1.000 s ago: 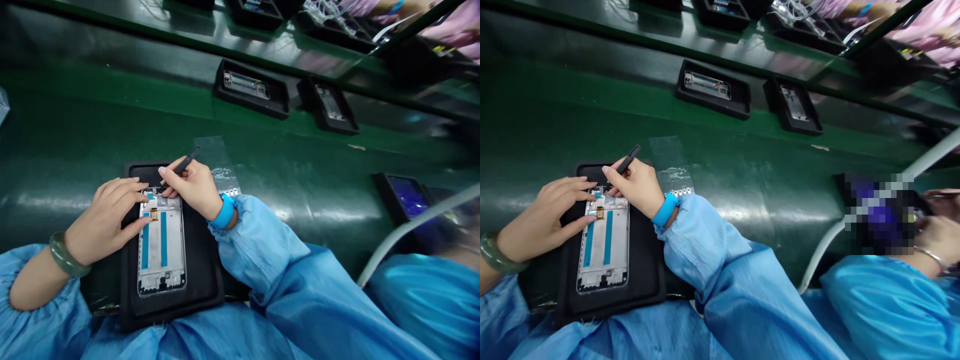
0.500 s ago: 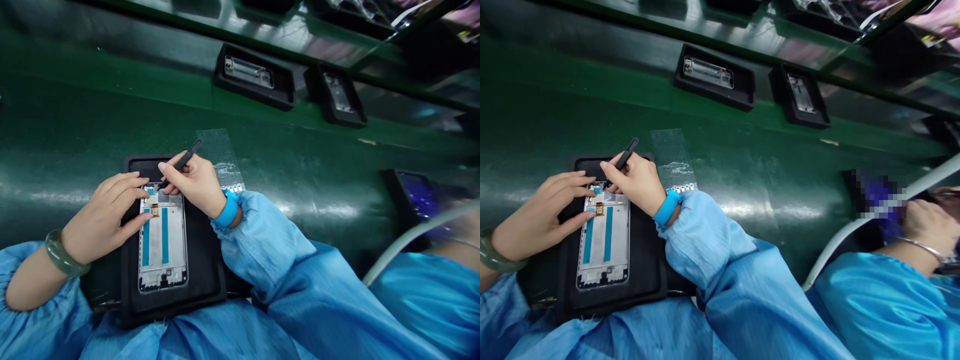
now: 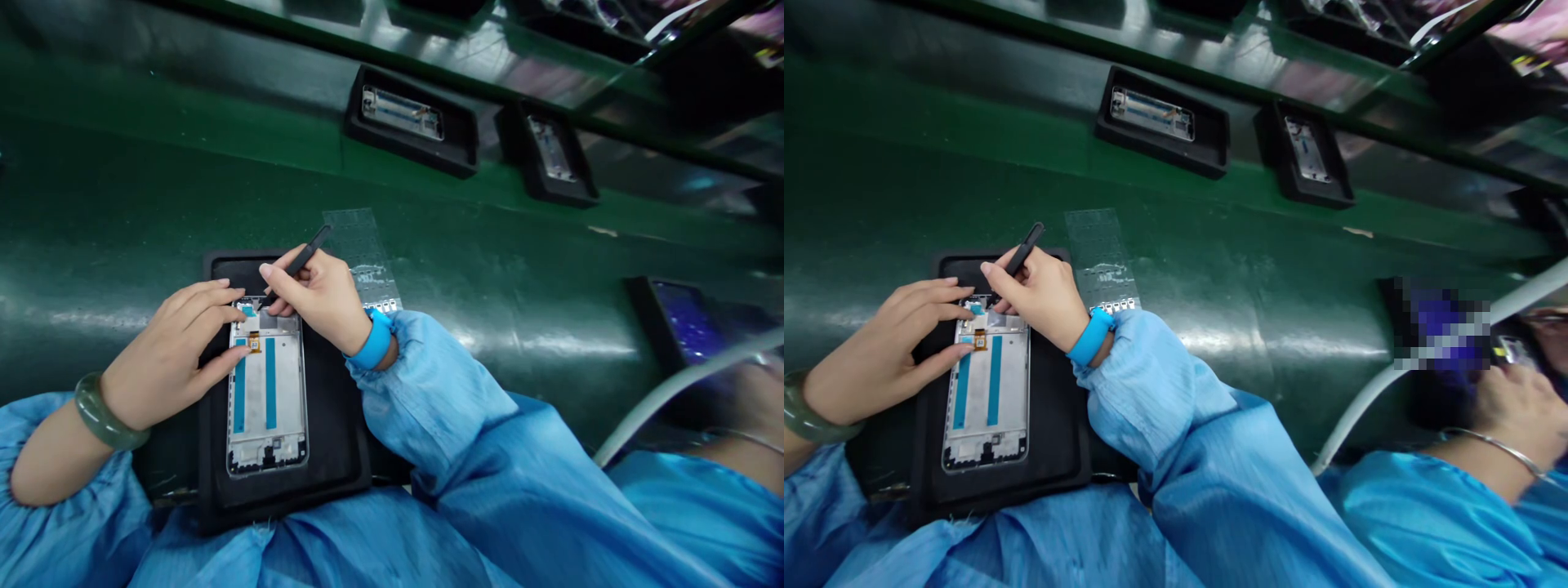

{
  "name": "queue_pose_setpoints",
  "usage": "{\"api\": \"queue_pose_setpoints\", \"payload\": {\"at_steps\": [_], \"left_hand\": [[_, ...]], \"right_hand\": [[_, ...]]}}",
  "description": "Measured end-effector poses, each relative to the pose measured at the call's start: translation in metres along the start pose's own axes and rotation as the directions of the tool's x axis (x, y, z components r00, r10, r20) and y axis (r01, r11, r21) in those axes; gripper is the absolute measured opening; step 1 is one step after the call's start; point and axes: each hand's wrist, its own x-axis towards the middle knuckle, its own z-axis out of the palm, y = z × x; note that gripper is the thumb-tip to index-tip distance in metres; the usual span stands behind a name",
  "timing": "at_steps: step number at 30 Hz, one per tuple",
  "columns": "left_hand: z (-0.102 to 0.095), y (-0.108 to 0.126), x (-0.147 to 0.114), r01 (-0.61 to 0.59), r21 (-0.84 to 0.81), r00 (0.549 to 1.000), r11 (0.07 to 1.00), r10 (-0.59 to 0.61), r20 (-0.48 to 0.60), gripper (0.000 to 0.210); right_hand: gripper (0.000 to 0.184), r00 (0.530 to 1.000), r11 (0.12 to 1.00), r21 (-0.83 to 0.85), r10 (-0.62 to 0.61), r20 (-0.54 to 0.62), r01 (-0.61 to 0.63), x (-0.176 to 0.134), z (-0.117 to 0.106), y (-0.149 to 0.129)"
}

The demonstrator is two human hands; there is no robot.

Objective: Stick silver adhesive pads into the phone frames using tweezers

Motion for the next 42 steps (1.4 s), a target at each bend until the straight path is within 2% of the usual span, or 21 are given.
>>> {"api": "queue_pose_setpoints", "payload": {"at_steps": [10,20,26,30,35,42], "left_hand": [[0.003,0.003,0.000,-0.048,0.095,0.999,0.994,0.050,-0.015,0.032],[0.002,0.006,0.001,-0.033,0.118,0.999,0.992,0.036,-0.021,0.032],[0.005,0.013,0.002,0.024,0.156,0.999,0.988,-0.019,-0.032,0.031],[0.007,0.014,0.002,0.029,0.175,0.998,0.984,-0.019,-0.054,0.032],[0.008,0.014,0.003,0.026,0.178,0.998,0.984,-0.014,-0.066,0.035],[0.009,0.013,0.001,0.036,0.167,0.998,0.985,-0.028,-0.049,0.035]], "right_hand": [[0.033,1.000,1.000,-0.025,-0.009,0.017,0.009,0.001,0.001,-0.003],[0.031,0.998,0.998,-0.023,-0.056,-0.002,0.056,0.000,0.003,-0.003],[0.034,0.992,0.983,0.171,-0.045,-0.116,0.065,0.002,0.001,-0.005],[0.032,0.988,0.964,0.234,-0.095,-0.126,0.122,0.003,0.002,-0.005],[0.029,0.988,0.973,0.176,-0.137,-0.077,0.148,0.004,0.002,-0.001],[0.021,0.978,0.978,-0.017,-0.206,-0.012,0.206,0.004,-0.002,0.005]]}}
